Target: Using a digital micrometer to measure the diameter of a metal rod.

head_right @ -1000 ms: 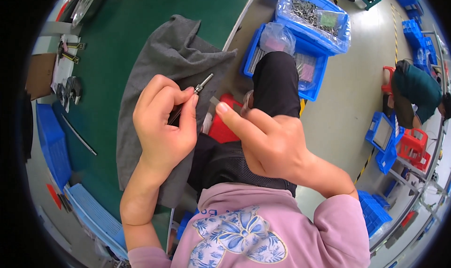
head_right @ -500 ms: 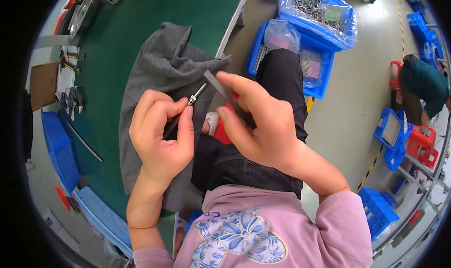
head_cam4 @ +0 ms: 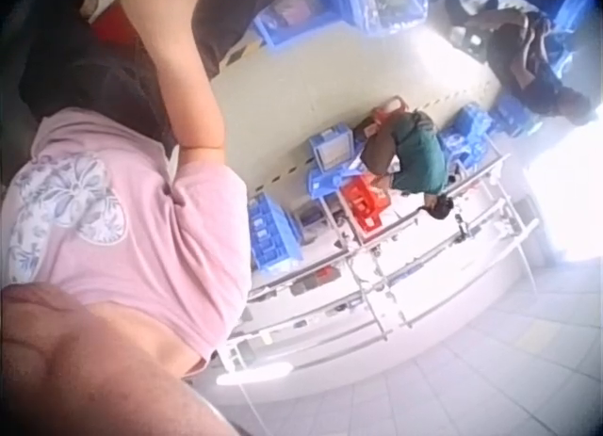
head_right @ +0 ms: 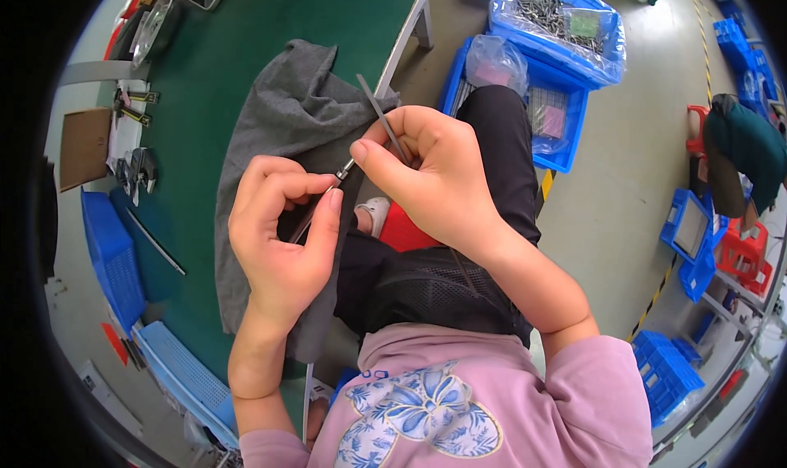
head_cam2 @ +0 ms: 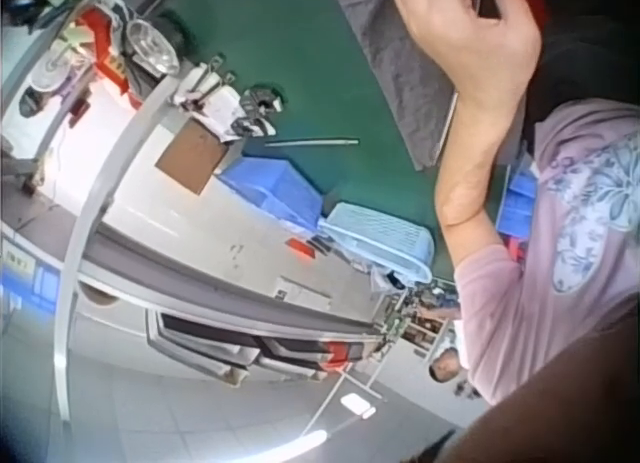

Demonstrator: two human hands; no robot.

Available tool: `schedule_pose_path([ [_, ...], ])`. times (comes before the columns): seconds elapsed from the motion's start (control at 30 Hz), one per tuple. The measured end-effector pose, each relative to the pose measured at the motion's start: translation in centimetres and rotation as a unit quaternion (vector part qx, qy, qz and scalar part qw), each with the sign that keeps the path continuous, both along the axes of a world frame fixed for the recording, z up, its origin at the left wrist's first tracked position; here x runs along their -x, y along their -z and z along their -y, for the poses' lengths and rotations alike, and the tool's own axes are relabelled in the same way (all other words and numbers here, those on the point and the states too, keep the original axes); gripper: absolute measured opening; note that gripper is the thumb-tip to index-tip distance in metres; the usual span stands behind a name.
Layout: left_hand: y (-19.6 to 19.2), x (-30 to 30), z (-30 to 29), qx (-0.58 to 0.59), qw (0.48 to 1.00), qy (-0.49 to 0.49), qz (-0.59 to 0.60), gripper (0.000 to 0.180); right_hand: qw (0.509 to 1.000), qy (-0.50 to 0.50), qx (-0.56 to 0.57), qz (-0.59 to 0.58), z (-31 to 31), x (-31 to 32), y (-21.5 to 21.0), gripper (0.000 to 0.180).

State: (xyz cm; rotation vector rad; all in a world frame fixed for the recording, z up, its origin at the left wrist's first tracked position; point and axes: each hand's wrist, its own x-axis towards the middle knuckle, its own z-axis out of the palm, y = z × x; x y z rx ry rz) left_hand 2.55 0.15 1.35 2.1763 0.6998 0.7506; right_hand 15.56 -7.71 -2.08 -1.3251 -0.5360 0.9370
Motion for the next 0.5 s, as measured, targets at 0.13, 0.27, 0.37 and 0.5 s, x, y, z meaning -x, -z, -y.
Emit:
schedule_pose_path([
  [0.13, 0.3, 0.0, 0.2, -0.006, 1.000, -0.009, 0.005, 0.016, 1.000, 0.005, 0.006, 0.031, 0.5, 0.1, 0.1, 0.012],
  [0.27, 0.5, 0.1, 0.2, -0.038, 0.999, -0.006, 0.008, 0.016, 0.963, 0.010, -0.016, 0.269, 2.5, 0.3, 0.1, 0.006],
  [0.37, 0.7, 0.0, 0.2, -0.047, 0.999, -0.005, 0.018, 0.016, 0.934, -0.019, -0.026, 0.355, 3.5, 1.1, -0.2, 0.003],
  [0.5, 0.7, 0.0, 0.4, -0.048, 0.999, -0.008, 0.022, 0.015, 0.941, -0.053, -0.014, 0.335, 3.6, 1.3, -0.3, 0.004],
])
